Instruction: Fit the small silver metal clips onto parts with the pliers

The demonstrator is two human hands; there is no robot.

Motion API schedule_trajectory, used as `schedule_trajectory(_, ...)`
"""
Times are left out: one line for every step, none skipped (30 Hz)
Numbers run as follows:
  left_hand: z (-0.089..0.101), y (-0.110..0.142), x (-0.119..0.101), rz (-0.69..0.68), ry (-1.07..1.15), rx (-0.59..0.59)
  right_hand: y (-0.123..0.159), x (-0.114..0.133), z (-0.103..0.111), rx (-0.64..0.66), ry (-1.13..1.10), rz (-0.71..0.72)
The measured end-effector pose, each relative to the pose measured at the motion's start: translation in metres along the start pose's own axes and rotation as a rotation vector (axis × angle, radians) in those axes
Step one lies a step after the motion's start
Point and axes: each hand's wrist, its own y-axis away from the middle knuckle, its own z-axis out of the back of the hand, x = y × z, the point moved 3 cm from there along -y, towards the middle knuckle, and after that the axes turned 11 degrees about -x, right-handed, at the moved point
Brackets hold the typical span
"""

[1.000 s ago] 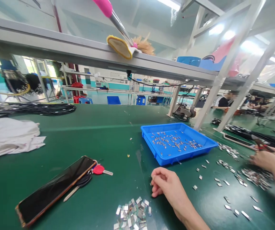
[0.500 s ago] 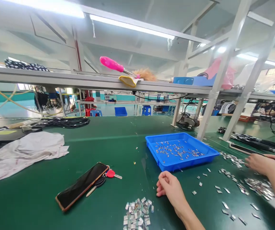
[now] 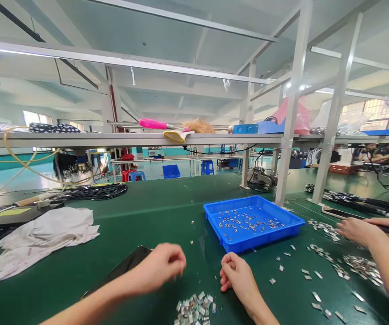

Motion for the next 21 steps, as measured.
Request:
schedule_trajectory(-0.003,-0.023,-0.002,-0.016,-0.034,-0.024,0.0,0.0,-0.001,-0.003,-0.006,0.003)
schedule_trajectory(-0.006,-0.048,-0.003,-0.016,-0.072,-0.078,-0.001,0.0,-0.002,-0.006,-0.012,0.005)
schedule_trajectory(-0.01,-0.073,-0.003,-0.005,-0.111,-0.135,-0.001,0.0,-0.002,-0.007,-0.018,0.006)
schedule_trajectory(-0.016,-0.097,-0.001,0.018,-0.151,-0.184,-0.001,0.0,-0.003,-0.008,-0.022,0.005)
schedule_trajectory(-0.023,-0.117,0.001,0.038,-0.186,-0.228,-0.001,0.001,-0.004,-0.007,-0.026,0.004)
schedule_trajectory(-0.031,-0.135,0.004,0.062,-0.217,-0.255,-0.001,0.002,-0.004,-0.007,-0.028,0.001)
schedule_trajectory(-0.039,-0.149,0.007,0.084,-0.244,-0.277,-0.001,0.003,-0.004,-0.007,-0.031,-0.005)
schedule_trajectory(-0.047,-0.159,0.009,0.095,-0.265,-0.292,-0.001,0.005,-0.004,-0.008,-0.036,-0.01)
schedule_trajectory(-0.054,-0.167,0.011,0.1,-0.283,-0.298,-0.001,0.007,-0.004,-0.01,-0.038,-0.015)
schedule_trajectory(-0.06,-0.172,0.011,0.099,-0.296,-0.301,-0.001,0.009,-0.004,-0.013,-0.038,-0.018)
schedule_trajectory(-0.065,-0.176,0.011,0.097,-0.303,-0.295,-0.001,0.011,-0.004,-0.015,-0.035,-0.023)
schedule_trajectory(-0.069,-0.18,0.011,0.097,-0.305,-0.29,-0.002,0.012,-0.004,-0.014,-0.031,-0.027)
schedule_trajectory(-0.072,-0.182,0.01,0.107,-0.304,-0.281,-0.002,0.014,-0.004,-0.021,-0.026,-0.027)
schedule_trajectory(-0.074,-0.184,0.01,0.12,-0.302,-0.273,-0.003,0.015,-0.003,-0.026,-0.022,-0.026)
schedule_trajectory(-0.075,-0.186,0.01,0.128,-0.298,-0.269,-0.003,0.016,-0.003,-0.034,-0.018,-0.027)
schedule_trajectory(-0.075,-0.186,0.01,0.132,-0.294,-0.268,-0.004,0.017,-0.002,-0.042,-0.015,-0.024)
schedule_trajectory(-0.075,-0.185,0.01,0.129,-0.289,-0.271,-0.004,0.018,-0.002,-0.05,-0.012,-0.02)
schedule_trajectory(-0.073,-0.184,0.009,0.124,-0.279,-0.279,-0.004,0.019,-0.001,-0.058,-0.009,-0.015)
schedule_trajectory(-0.072,-0.181,0.008,0.117,-0.265,-0.291,-0.003,0.02,0.0,-0.066,-0.006,-0.008)
schedule_trajectory(-0.069,-0.177,0.006,0.108,-0.242,-0.311,-0.003,0.02,0.0,-0.075,0.0,-0.001)
schedule_trajectory(-0.066,-0.172,0.002,0.097,-0.209,-0.334,-0.003,0.021,0.001,-0.084,0.007,0.006)
